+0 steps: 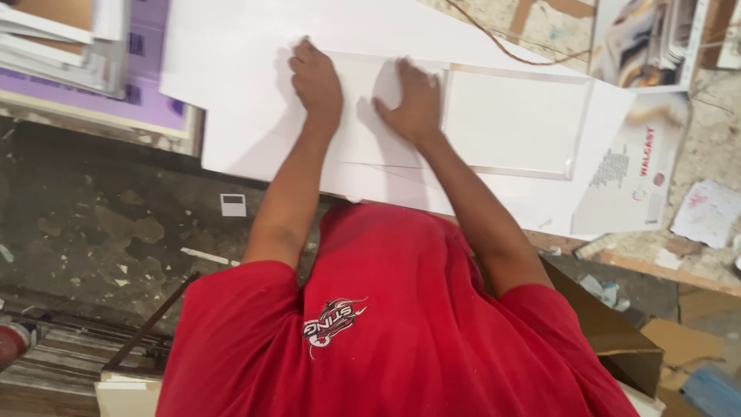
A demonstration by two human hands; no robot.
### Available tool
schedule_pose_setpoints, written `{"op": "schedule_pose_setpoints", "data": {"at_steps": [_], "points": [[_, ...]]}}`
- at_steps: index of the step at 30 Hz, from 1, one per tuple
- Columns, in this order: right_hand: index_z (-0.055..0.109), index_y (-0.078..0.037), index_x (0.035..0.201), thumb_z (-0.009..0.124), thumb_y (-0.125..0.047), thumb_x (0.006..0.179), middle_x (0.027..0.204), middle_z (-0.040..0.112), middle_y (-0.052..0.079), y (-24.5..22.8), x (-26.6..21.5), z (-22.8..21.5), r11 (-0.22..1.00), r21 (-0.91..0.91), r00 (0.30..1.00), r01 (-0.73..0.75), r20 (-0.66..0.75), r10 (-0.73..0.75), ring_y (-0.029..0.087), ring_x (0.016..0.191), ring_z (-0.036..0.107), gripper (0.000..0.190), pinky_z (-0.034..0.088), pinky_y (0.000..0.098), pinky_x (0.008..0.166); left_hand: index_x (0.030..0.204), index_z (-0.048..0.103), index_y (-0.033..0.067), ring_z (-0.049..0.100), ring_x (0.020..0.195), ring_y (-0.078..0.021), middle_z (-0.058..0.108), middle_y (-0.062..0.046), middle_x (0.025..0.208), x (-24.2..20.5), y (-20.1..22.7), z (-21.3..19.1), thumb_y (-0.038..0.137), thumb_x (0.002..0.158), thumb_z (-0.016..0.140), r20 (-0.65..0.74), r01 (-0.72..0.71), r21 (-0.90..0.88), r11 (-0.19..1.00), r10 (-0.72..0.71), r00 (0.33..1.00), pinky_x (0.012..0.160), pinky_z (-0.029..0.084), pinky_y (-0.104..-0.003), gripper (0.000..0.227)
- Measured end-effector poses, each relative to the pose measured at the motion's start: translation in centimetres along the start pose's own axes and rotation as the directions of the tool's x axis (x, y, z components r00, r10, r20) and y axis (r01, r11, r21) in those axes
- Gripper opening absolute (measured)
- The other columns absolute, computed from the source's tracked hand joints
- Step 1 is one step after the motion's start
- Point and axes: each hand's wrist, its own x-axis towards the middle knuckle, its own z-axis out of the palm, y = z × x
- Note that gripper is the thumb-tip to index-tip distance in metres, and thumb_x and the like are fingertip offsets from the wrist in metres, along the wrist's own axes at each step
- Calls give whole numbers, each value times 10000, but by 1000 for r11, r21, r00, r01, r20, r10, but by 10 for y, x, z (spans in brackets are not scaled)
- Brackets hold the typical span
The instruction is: The person assembles white rectangular frames by placing a clear sheet over a backing and smoothing it with a small squeegee-like tool. The person repeatedly picks up frames, aligns the sheet, and presses it down, then stacks the finished units.
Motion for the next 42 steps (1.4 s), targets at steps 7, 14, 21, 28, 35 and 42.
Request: {"op": "schedule_pose_setpoints", "data": {"at_steps": [7,14,21,28,35,42], "points": [[190,-4,1650,554,-720,966,1720,79,216,114,-54,-74,984,-163,997,-73,-27,70,512,1544,-38,1055,-56,747,1168,1255,599,-64,640,863,-208,583,-123,1098,7,21,6,56,960,633,168,244,-271,931,-204,964,636,602,-239,321],[199,-32,1673,366,-572,1091,1744,67,183,139,-54,-53,985,-165,997,-55,-65,45,509,1569,-43,811,-52,713,1225,1248,572,-63,696,816,-268,596,-149,1086,-43,150,-35,78,1041,575,191,105,-352,930,-39,981,638,619,-333,250],[250,-1,1655,426,-390,1080,1760,139,157,164,-55,-30,998,-63,981,-23,-194,10,465,1607,-9,717,-36,671,1267,1283,550,-128,644,1057,-304,591,-176,1284,-76,229,-90,-31,885,608,240,-123,-464,877,258,936,734,618,-347,413],[187,86,1613,681,-465,958,1677,209,262,212,-57,-17,975,216,848,-47,-508,153,456,1571,124,988,80,638,1278,1254,659,-8,613,1143,-408,660,-197,1185,-77,128,-78,-29,858,580,6,-33,-679,734,50,999,1003,492,-496,404],[255,20,1591,777,-654,811,1589,340,231,248,-97,-71,736,156,665,-659,-337,667,457,1440,338,1155,352,687,1105,1307,581,-89,606,969,-415,603,-248,1097,-89,-35,-88,-36,948,597,194,169,-608,776,-61,979,841,491,-504,363],[328,90,1531,923,-566,797,1425,431,330,187,-101,-57,895,225,821,-386,-358,444,487,1260,531,1151,472,497,1063,1310,579,-91,604,1061,-413,604,-246,1168,-23,-109,-56,-33,986,562,141,119,-638,761,-36,989,904,508,-486,330]]}}
